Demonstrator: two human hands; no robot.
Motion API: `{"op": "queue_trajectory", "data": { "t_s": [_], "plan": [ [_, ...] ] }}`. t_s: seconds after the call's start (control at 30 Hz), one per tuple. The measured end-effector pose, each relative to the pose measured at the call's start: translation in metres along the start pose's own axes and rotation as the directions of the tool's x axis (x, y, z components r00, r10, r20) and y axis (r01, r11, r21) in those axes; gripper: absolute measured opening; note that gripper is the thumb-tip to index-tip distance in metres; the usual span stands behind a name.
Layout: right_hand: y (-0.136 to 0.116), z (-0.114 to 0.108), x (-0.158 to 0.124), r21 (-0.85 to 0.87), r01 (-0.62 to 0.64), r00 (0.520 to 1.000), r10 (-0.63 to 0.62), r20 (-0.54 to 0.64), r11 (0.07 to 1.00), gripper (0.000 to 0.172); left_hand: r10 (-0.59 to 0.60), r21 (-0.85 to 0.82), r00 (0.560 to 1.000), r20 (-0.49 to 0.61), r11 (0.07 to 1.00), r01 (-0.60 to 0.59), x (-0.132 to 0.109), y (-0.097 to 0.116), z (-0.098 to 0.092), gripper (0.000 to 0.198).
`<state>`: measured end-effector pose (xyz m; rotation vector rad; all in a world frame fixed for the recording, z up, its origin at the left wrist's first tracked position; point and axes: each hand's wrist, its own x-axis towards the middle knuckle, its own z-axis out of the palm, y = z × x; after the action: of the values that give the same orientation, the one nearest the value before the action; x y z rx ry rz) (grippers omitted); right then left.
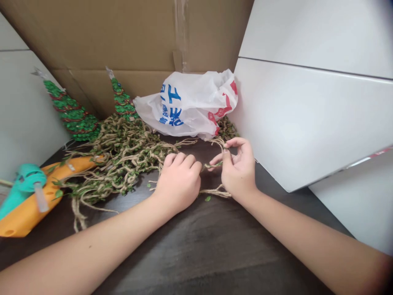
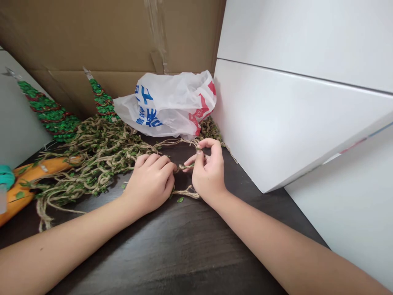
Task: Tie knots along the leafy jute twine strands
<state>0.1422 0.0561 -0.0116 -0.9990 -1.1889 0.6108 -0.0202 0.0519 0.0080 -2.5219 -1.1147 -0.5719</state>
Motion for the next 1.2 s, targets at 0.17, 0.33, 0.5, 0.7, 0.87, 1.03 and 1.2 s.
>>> {"op": "queue_trajectory", "data": {
  "t_s": [0.17, 0.33, 0.5, 0.7, 0.87, 1.03, 1.2],
  "plan": [
    [0.009, -0.006, 0.007, -0.104, -0.045, 0.997, 0.038, -0.067, 0.994, 0.014, -0.046, -0.095, 0.999, 0.025, 0.994, 0.049, -0.001, -0.001, 0.002, 0.014],
    [0.003, -0.011, 0.009, -0.308, 0.072, 0.98, -0.125, -0.156, 0.949, 0.015, -0.152, -0.21, 0.988, 0.03, 0.965, 0.155, -0.002, -0.002, 0.005, 0.027],
    [-0.012, -0.007, 0.001, -0.416, 0.346, 0.92, -0.215, 0.329, 0.841, 0.015, -0.2, -0.22, 0.98, -0.009, 0.956, 0.194, -0.002, -0.003, 0.008, 0.023],
    [-0.004, -0.002, 0.001, -0.369, 0.201, 0.92, -0.046, 0.389, 0.907, 0.016, -0.226, -0.247, 0.973, -0.047, 0.946, 0.208, -0.003, -0.003, 0.009, 0.025],
    [0.003, -0.004, 0.007, -0.321, 0.176, 0.966, -0.101, 0.239, 0.931, 0.018, -0.205, -0.245, 0.978, -0.037, 0.951, 0.19, -0.002, -0.002, 0.009, 0.031],
    [0.006, -0.006, 0.011, -0.233, 0.047, 0.999, -0.04, 0.036, 0.971, 0.019, -0.183, -0.236, 0.983, 0.027, 0.954, 0.185, 0.0, -0.002, 0.009, 0.023],
    [0.007, -0.008, 0.011, -0.214, 0.026, 0.998, -0.039, -0.058, 0.977, 0.022, -0.192, -0.231, 0.981, 0.038, 0.953, 0.196, -0.001, -0.003, 0.008, 0.021]
  ]
}}
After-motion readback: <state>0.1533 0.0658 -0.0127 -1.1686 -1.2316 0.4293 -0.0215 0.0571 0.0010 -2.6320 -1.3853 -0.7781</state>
